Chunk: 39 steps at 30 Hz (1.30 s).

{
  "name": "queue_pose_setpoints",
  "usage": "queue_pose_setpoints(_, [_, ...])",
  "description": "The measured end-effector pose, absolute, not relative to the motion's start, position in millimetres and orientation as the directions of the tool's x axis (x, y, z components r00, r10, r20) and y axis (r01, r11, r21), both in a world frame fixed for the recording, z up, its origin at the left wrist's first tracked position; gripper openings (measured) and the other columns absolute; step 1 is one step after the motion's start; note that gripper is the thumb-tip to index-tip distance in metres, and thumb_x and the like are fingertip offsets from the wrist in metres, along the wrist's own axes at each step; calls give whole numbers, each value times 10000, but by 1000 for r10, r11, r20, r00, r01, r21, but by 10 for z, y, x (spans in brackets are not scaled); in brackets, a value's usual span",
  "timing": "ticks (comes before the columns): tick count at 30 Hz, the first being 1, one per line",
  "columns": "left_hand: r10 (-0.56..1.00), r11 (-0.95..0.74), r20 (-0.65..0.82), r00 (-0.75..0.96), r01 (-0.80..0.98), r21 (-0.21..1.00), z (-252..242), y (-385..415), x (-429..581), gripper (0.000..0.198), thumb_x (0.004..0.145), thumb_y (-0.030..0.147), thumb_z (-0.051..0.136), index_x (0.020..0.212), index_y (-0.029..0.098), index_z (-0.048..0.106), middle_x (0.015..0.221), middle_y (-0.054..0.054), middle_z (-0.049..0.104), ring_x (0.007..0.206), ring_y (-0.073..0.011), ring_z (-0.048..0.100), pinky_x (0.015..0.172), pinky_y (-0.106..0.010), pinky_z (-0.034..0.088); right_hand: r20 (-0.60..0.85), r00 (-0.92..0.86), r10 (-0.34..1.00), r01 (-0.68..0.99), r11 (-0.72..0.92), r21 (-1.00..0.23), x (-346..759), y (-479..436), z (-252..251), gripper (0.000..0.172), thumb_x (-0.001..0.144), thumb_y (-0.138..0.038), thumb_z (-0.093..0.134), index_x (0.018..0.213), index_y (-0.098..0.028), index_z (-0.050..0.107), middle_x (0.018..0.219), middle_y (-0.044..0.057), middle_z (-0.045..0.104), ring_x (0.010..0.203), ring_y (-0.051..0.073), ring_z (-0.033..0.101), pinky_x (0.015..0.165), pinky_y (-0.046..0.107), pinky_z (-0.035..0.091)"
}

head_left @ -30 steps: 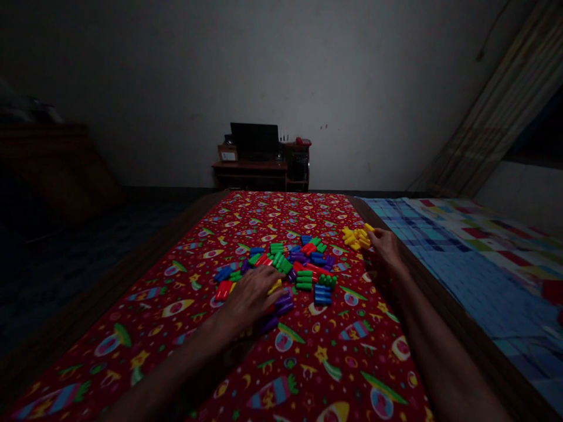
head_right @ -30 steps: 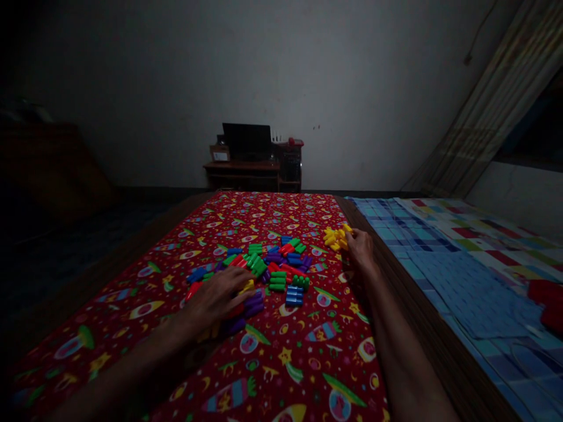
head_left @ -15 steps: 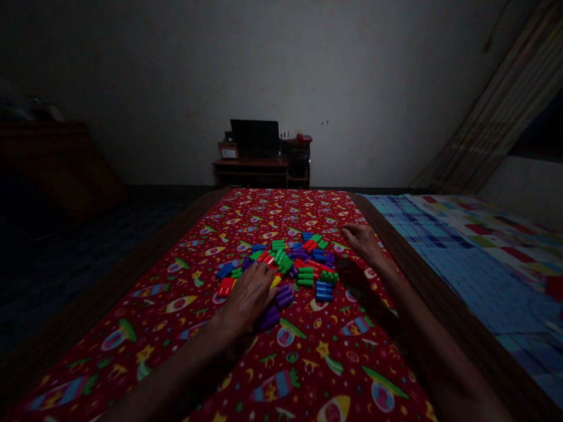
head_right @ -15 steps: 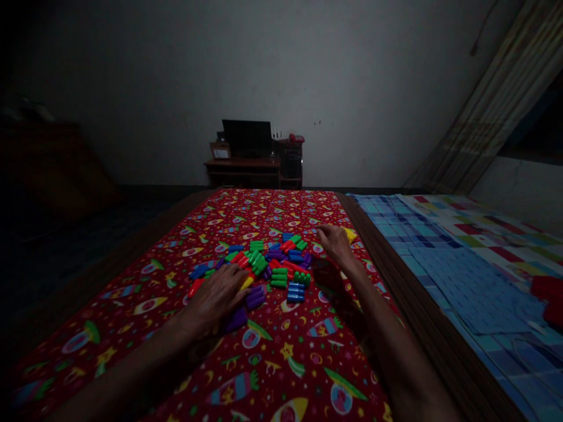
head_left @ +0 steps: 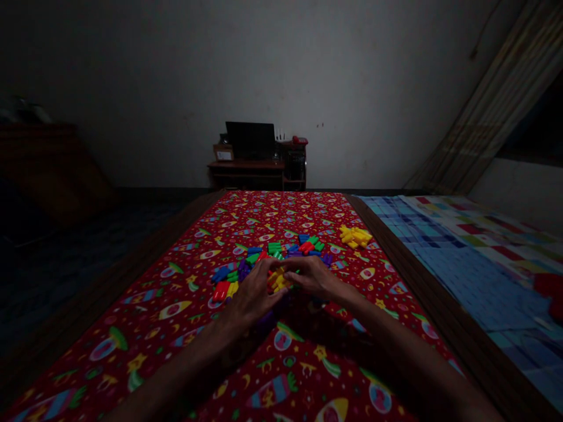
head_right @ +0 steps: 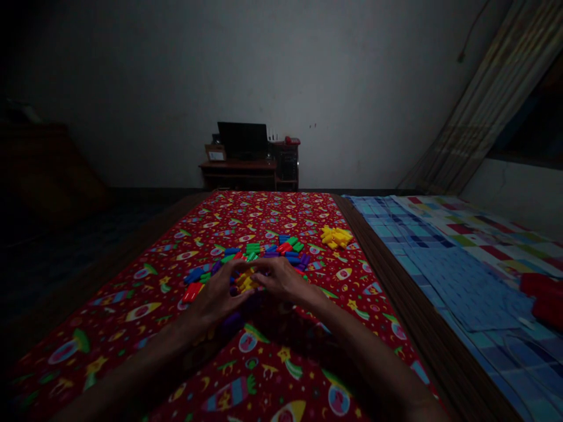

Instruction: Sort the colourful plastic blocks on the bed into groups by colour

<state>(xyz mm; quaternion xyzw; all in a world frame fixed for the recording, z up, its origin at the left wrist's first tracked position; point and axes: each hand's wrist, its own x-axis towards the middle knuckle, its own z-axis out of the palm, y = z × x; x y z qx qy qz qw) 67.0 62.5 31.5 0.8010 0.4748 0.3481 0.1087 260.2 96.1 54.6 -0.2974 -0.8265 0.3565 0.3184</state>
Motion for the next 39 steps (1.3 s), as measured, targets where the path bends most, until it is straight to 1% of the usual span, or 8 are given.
queue_pose_setpoints(5, [800,-580,486,351,658,480,246,554,717,511,847,302,584,1310,278,368,1270,-66,545,1142,-233,570,882,-381,534,168,-629,759,58,261,-964,2562,1082,400,260,750,-220,640,1005,-175,622,844,12,702,728,138,646,615,213,480])
queue_pose_setpoints(10, [753,-639,489,440,667,384,347,552,697,473,913,335,502,1360,254,369,1301,-90,541,1189,-227,539,977,-393,477,101,-545,832,100,184,-978,2663,1217,459,243,671,-188,643,912,-174,616,724,-12,682,651,128,638,585,215,490])
queue_pose_setpoints(15, [802,-578,393,450,751,320,555,737,281,387,907,437,465,1203,213,573,1196,-100,617,1116,-246,580,972,-393,458,268,-45,963,190,271,-944,3350,1591,666,285,663,-237,610,938,-164,629,792,38,711,736,174,675,698,301,538])
queue_pose_setpoints(18, [892,-445,252,376,831,334,640,822,-129,433,853,503,512,1185,247,615,1166,-80,653,1080,-261,604,944,-373,468,361,277,890,402,234,-885,3852,1791,604,367,666,-284,594,992,-126,653,859,103,721,751,213,675,687,339,544])
queue_pose_setpoints(20, [924,-382,138,357,847,369,684,833,-352,445,830,509,536,1191,263,622,1165,-73,665,1055,-259,617,915,-344,476,409,374,833,513,182,-839,4086,1863,501,410,675,-297,581,1023,-95,664,915,142,723,790,230,678,718,353,541])
queue_pose_setpoints(28, [900,-268,-215,380,870,414,750,701,-308,426,724,393,562,1131,288,633,781,9,698,693,-196,648,606,-244,464,451,260,854,792,79,-606,4270,1828,353,388,794,-290,454,999,-105,728,997,156,728,898,248,678,835,361,500])
queue_pose_setpoints(32, [910,-289,-150,387,850,441,633,698,-166,494,685,331,570,1171,247,597,831,-7,688,720,-201,641,615,-248,461,445,264,856,804,59,-592,4252,1809,433,379,797,-270,456,994,-113,739,1003,144,732,923,248,679,850,344,495])
queue_pose_setpoints(39, [911,-304,-115,396,833,462,643,804,-103,245,716,371,562,889,236,672,812,6,699,767,-200,637,645,-248,464,485,135,864,784,207,-586,3979,1774,522,324,795,-253,483,940,-144,753,946,111,748,859,232,693,802,326,510])
